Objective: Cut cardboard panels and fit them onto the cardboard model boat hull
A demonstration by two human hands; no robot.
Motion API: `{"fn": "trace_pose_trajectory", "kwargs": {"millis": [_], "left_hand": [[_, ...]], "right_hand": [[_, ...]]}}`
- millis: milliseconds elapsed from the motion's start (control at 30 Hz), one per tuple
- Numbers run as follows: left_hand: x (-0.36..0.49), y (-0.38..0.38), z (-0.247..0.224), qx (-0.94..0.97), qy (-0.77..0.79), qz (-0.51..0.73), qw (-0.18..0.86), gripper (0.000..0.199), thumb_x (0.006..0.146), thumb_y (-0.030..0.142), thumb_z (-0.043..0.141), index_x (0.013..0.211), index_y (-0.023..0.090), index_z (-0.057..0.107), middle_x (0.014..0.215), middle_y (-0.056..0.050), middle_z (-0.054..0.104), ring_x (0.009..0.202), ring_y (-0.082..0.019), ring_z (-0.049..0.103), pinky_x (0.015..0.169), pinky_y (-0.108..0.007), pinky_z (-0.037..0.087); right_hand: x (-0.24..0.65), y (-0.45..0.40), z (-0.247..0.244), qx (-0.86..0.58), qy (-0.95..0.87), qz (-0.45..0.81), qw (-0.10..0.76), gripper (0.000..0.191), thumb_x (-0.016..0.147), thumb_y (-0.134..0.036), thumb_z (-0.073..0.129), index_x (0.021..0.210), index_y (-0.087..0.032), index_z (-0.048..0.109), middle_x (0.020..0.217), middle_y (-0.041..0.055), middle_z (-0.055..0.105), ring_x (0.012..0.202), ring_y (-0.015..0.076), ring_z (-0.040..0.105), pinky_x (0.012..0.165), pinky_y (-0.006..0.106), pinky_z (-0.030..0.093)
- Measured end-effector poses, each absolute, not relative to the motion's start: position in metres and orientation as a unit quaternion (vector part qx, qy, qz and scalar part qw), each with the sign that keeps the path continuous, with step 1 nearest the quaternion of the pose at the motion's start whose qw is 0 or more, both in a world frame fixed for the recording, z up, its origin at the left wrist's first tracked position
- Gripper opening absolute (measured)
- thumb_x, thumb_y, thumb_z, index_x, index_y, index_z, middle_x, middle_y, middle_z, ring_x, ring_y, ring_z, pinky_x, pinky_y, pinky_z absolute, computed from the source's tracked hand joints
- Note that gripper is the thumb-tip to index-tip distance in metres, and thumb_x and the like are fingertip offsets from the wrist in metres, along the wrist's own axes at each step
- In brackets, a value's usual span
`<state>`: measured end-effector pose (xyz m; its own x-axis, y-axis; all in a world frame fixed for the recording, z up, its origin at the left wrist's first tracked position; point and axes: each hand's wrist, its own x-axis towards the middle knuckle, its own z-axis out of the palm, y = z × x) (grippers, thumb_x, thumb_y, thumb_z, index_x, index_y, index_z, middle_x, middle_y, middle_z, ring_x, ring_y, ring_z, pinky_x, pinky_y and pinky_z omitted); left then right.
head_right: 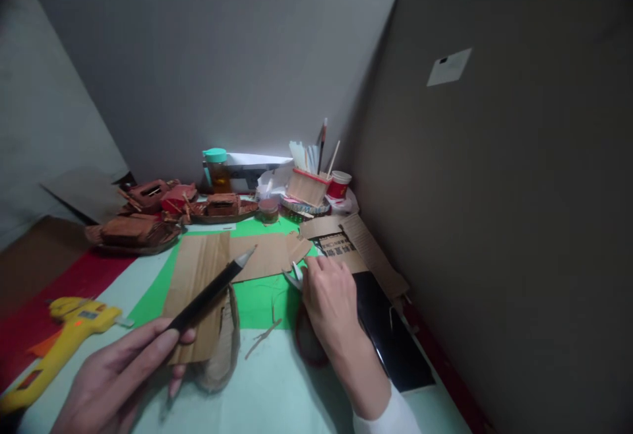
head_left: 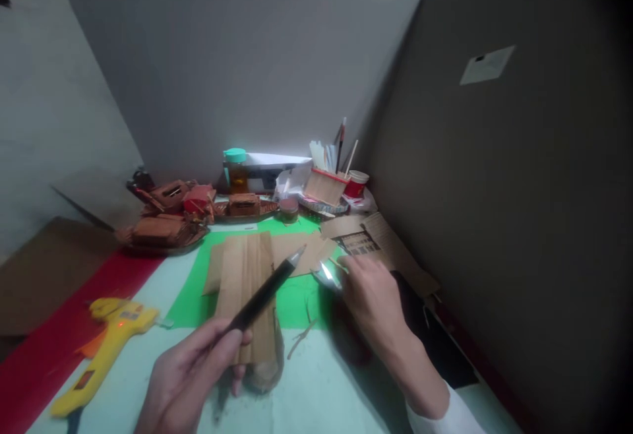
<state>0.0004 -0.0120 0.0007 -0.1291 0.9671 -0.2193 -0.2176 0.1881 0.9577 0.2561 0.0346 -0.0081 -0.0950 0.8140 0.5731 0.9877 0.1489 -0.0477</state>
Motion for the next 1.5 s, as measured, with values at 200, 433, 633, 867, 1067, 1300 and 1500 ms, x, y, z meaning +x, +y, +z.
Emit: {"fn": "trace_pose_trajectory", "kwargs": {"millis": [200,433,633,867,1067,1300,1500], "left_hand": [[0.009,-0.016,0.007,0.427,0.528,0.521,0.516,0.024,0.069,0.047,0.084,0.072,0.023,0.081,0.06,0.0,0.068,0.049,-0.013,0.061,0.049,-0.019,0.051],[0.008,-0.018,0.005,0.483,0.502,0.499,0.515,0.019,0.074,0.044,0.077,0.083,0.029,0.086,0.066,-0.003,0.075,0.058,-0.018,0.069,0.059,-0.024,0.056],[0.008,-0.018,0.011,0.482,0.54,0.462,0.512,0.02,0.079,0.042,0.071,0.075,0.026,0.081,0.059,-0.002,0.074,0.056,-0.02,0.07,0.059,-0.025,0.055],[-0.007,-0.014,-0.002,0.507,0.486,0.457,0.546,0.032,0.082,0.045,0.071,0.057,0.025,0.074,0.086,-0.003,0.075,0.085,-0.019,0.067,0.077,-0.019,0.052],[-0.02,-0.005,-0.012,0.394,0.453,0.523,0.605,0.021,0.082,0.038,0.078,0.07,0.021,0.074,0.112,-0.003,0.067,0.093,-0.019,0.064,0.077,-0.021,0.057],[-0.014,-0.007,-0.014,0.403,0.406,0.474,0.669,0.022,0.094,0.043,0.062,0.082,0.026,0.07,0.076,0.001,0.052,0.07,-0.015,0.051,0.062,-0.02,0.052],[-0.005,-0.011,-0.002,0.38,0.398,0.505,0.665,0.028,0.087,0.047,0.07,0.071,0.024,0.069,0.073,0.001,0.046,0.062,-0.013,0.042,0.054,-0.021,0.048]], "right_hand": [[0.206,0.007,0.013,-0.399,-0.815,-0.217,0.359,0.037,0.101,-0.007,0.041,0.131,-0.017,0.059,0.085,0.0083,0.07,0.072,0.0216,0.055,0.067,0.036,0.041],[0.206,0.005,0.007,-0.456,-0.739,-0.1,0.486,0.024,0.097,-0.007,0.048,0.113,-0.022,0.06,0.079,0.004,0.06,0.069,0.0204,0.053,0.062,0.034,0.04],[0.193,-0.003,0.012,-0.492,-0.626,0.214,0.566,0.027,0.088,-0.019,0.071,0.106,-0.03,0.054,0.088,-0.0029,0.066,0.074,0.0153,0.067,0.066,0.025,0.054],[0.181,-0.003,0.005,-0.48,-0.533,0.398,0.572,0.022,0.084,-0.025,0.072,0.1,-0.028,0.056,0.072,-0.0079,0.054,0.058,0.0101,0.054,0.051,0.018,0.044],[0.189,-0.003,0.004,-0.494,-0.521,0.375,0.586,0.023,0.084,-0.028,0.074,0.1,-0.029,0.058,0.072,-0.0072,0.054,0.062,0.0111,0.055,0.056,0.019,0.046],[0.187,-0.006,0.005,-0.5,-0.522,0.33,0.607,0.023,0.081,-0.023,0.075,0.096,-0.029,0.061,0.07,-0.008,0.055,0.058,0.0102,0.056,0.053,0.019,0.045],[0.186,-0.006,0.01,-0.487,-0.5,0.325,0.637,0.022,0.077,-0.021,0.075,0.094,-0.027,0.062,0.07,-0.0079,0.055,0.059,0.0099,0.057,0.053,0.018,0.046]]}}
